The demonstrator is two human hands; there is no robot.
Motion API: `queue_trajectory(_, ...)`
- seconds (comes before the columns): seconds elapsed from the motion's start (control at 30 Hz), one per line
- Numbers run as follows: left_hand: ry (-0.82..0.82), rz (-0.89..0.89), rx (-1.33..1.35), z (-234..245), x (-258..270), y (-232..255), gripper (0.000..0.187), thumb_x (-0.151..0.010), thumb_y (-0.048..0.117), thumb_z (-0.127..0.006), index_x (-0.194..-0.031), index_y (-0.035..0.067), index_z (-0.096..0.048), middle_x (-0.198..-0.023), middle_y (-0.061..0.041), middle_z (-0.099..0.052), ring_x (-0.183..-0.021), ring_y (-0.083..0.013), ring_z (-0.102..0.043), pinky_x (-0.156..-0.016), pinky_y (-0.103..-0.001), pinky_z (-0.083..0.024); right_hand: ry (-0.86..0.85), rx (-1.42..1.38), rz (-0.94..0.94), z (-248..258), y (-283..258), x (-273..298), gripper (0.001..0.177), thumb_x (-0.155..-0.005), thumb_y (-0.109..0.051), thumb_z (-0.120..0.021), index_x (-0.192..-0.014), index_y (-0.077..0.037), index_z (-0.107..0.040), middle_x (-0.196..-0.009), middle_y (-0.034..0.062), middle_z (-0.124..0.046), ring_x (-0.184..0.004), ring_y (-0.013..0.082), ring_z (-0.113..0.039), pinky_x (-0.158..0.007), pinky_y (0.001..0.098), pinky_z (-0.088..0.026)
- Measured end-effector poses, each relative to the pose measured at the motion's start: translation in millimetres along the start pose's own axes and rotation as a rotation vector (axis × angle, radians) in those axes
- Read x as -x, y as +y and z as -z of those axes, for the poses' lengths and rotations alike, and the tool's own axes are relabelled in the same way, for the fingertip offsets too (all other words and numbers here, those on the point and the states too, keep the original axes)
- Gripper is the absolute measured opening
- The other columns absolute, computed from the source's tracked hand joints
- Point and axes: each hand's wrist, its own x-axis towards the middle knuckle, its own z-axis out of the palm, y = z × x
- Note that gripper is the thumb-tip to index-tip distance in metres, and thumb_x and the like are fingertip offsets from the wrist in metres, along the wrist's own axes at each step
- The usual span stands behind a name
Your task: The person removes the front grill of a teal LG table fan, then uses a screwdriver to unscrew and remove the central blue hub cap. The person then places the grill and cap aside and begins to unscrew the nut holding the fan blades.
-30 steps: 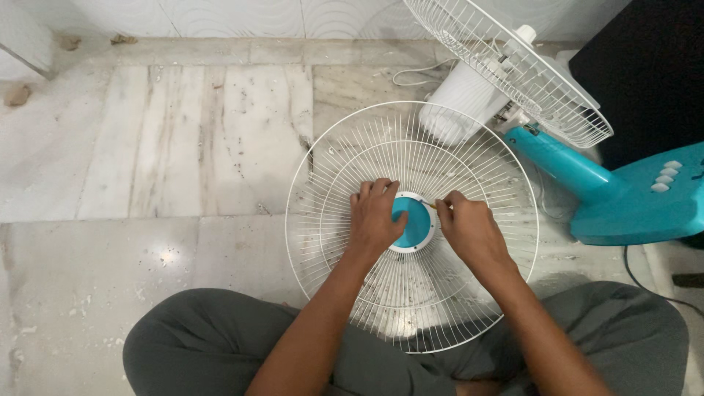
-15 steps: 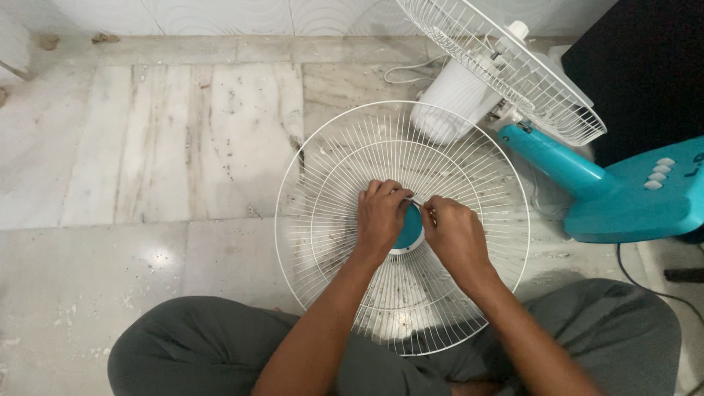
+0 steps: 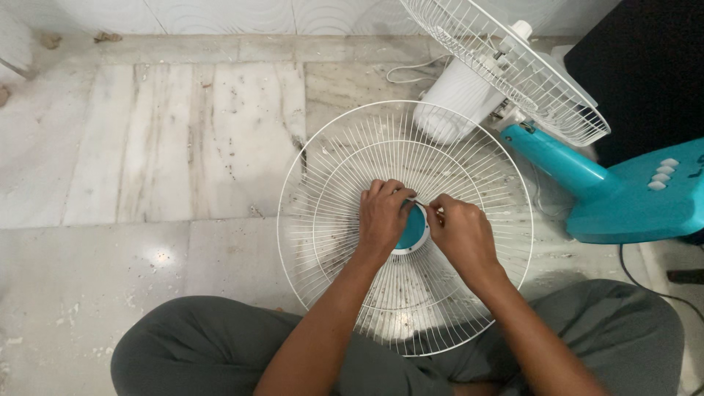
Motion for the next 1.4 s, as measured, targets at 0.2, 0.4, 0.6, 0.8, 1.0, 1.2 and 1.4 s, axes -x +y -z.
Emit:
queue_trajectory(0.2, 0.021, -0.012, 0.007, 1.7, 1.0, 0.6, 0.016, -0.083, 0.013, -0.079, -0.099, 0.014, -0.080, -0.102, 0.001, -0.070, -0.103, -0.0220, -0.060, -0.089, -0.041, -0.045, -0.035, 0.100, -0.087, -4.1, -2.6, 5.4, 0.023, -0.095, -0.023, -0.070, -0.091, -0.001, -0.075, -0.071, 0.0193, -0.074, -0.062, 0.0334, -0.073, -0.060, 0.0439, -0.059)
queue_trajectory(0.4, 0.033, -0.020, 0.012, 1.6, 0.5, 0.2, 0.017, -0.082, 0.014, -0.080, -0.099, 0.015, -0.080, -0.102, 0.001, -0.070, -0.102, -0.0225, -0.060, -0.088, -0.041, -0.045, -0.104, 0.145, -0.081, 1.0, -2.9, 6.3, 0.025, -0.092, -0.024, -0.070, -0.097, 0.000, -0.073, -0.071, 0.0211, -0.073, -0.060, 0.0350, -0.073, -0.058, 0.0455, -0.059)
queue_trajectory(0.6, 0.035, -0.024, 0.019, 2.7, 0.2, 0.9, 0.018, -0.082, 0.013, -0.079, -0.100, 0.014, -0.080, -0.103, 0.001, -0.070, -0.102, -0.0226, -0.060, -0.088, -0.042, -0.045, -0.105, 0.234, -0.097, -0.6, -10.4, 11.1, 0.024, -0.092, -0.026, -0.067, -0.095, -0.004, -0.074, -0.070, 0.0218, -0.072, -0.066, 0.0396, -0.072, -0.061, 0.0501, -0.058)
queue_trajectory(0.8, 0.062, -0.024, 0.055, 2.5, 3.1, -0.5, 0.018, -0.082, 0.013, -0.080, -0.100, 0.013, -0.079, -0.103, 0.000, -0.070, -0.102, -0.0236, -0.060, -0.088, -0.041, -0.046, -0.185, 0.350, -0.092, -0.7, -9.8, -6.9, 0.024, -0.088, -0.026, -0.068, -0.084, -0.005, -0.076, -0.075, 0.0223, -0.072, -0.072, 0.0411, -0.073, -0.068, 0.0516, -0.059)
queue_trajectory(1.0, 0.090, -0.060, 0.065, 3.7, 4.6, -3.0, 0.016, -0.083, 0.011, -0.078, -0.099, 0.013, -0.079, -0.102, 0.000, -0.070, -0.100, -0.0244, -0.060, -0.088, -0.041, -0.046, -0.216, 0.457, -0.013, -6.3, -16.0, -29.1, 0.020, -0.083, -0.022, -0.069, -0.081, -0.003, -0.076, -0.077, 0.0222, -0.073, -0.075, 0.0392, -0.074, -0.070, 0.0497, -0.060)
queue_trajectory(1.2, 0.064, -0.056, 0.061, 0.3, 5.0, -9.7, 0.019, -0.081, 0.008, -0.075, -0.099, 0.014, -0.080, -0.104, 0.001, -0.070, -0.101, -0.0243, -0.060, -0.087, -0.041, -0.046, -0.232, 0.472, 0.045, -9.3, -20.2, -25.0, 0.012, -0.083, -0.013, -0.067, -0.085, -0.007, -0.077, -0.079, 0.0191, -0.074, -0.075, 0.0362, -0.074, -0.070, 0.0481, -0.060)
queue_trajectory(1.4, 0.059, -0.036, 0.036, -0.4, 5.6, -8.6, 0.020, -0.081, 0.008, -0.075, -0.099, 0.014, -0.080, -0.104, 0.002, -0.071, -0.102, -0.0235, -0.060, -0.090, -0.041, -0.046, -0.170, 0.376, 0.164, -0.3, -19.0, -23.1, 0.017, -0.082, -0.004, -0.068, -0.092, -0.012, -0.079, -0.093, 0.0115, -0.075, -0.084, 0.0339, -0.073, -0.071, 0.0470, -0.057)
